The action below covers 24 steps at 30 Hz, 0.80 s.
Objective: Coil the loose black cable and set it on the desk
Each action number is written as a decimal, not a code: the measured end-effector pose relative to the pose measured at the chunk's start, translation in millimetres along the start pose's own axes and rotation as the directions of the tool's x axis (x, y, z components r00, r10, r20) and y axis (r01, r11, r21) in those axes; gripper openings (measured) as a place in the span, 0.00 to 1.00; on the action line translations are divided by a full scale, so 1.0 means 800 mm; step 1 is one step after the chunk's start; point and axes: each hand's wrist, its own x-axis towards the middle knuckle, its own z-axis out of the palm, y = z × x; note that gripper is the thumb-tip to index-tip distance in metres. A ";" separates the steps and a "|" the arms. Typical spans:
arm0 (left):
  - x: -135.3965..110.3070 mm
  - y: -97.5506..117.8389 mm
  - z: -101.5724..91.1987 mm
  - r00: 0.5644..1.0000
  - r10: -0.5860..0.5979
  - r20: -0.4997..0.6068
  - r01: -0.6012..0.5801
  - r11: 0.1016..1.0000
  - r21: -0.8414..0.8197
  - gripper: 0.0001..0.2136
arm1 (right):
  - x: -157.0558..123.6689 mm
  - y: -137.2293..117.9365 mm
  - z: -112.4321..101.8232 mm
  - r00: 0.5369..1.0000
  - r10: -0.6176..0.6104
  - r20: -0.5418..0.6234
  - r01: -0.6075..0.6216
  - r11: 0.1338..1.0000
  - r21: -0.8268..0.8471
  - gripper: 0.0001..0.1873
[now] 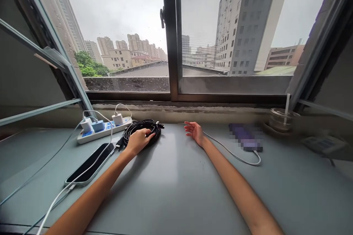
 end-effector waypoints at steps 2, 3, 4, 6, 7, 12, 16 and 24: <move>0.001 0.001 -0.003 0.999 -0.013 -0.034 0.014 1.000 0.021 0.13 | 0.001 -0.002 0.000 1.000 0.003 -0.001 -0.003 1.000 -0.006 0.15; 0.001 0.001 -0.005 0.998 -0.030 -0.057 0.031 0.999 0.030 0.14 | 0.002 -0.002 0.000 1.000 0.005 -0.002 -0.005 1.000 -0.009 0.16; 0.002 0.001 -0.006 0.995 -0.050 -0.080 0.053 0.998 0.036 0.16 | 0.003 -0.003 0.001 1.000 0.005 -0.002 -0.006 1.000 -0.012 0.16; 0.002 0.001 -0.008 0.985 -0.100 -0.138 0.107 0.993 0.048 0.18 | 0.003 -0.003 0.001 1.000 0.007 -0.003 -0.007 1.000 -0.016 0.15; 0.002 0.001 -0.009 0.978 -0.122 -0.170 0.133 0.990 0.053 0.19 | 0.004 -0.003 0.001 1.000 0.006 -0.003 -0.006 1.000 -0.016 0.15; 0.007 -0.008 -0.012 0.915 -0.222 -0.337 0.232 0.973 -0.011 0.18 | 0.004 -0.002 0.000 1.000 0.003 -0.001 -0.003 1.000 -0.014 0.16; 0.012 -0.024 -0.018 0.756 -0.355 -0.550 0.212 0.928 -0.308 0.14 | 0.000 -0.002 0.001 1.000 0.000 -0.003 0.000 1.000 -0.003 0.16; -0.011 -0.001 -0.026 0.437 -0.179 -0.881 -0.177 0.944 -0.279 0.10 | -0.007 -0.001 0.004 1.000 -0.001 -0.013 0.001 1.000 0.023 0.14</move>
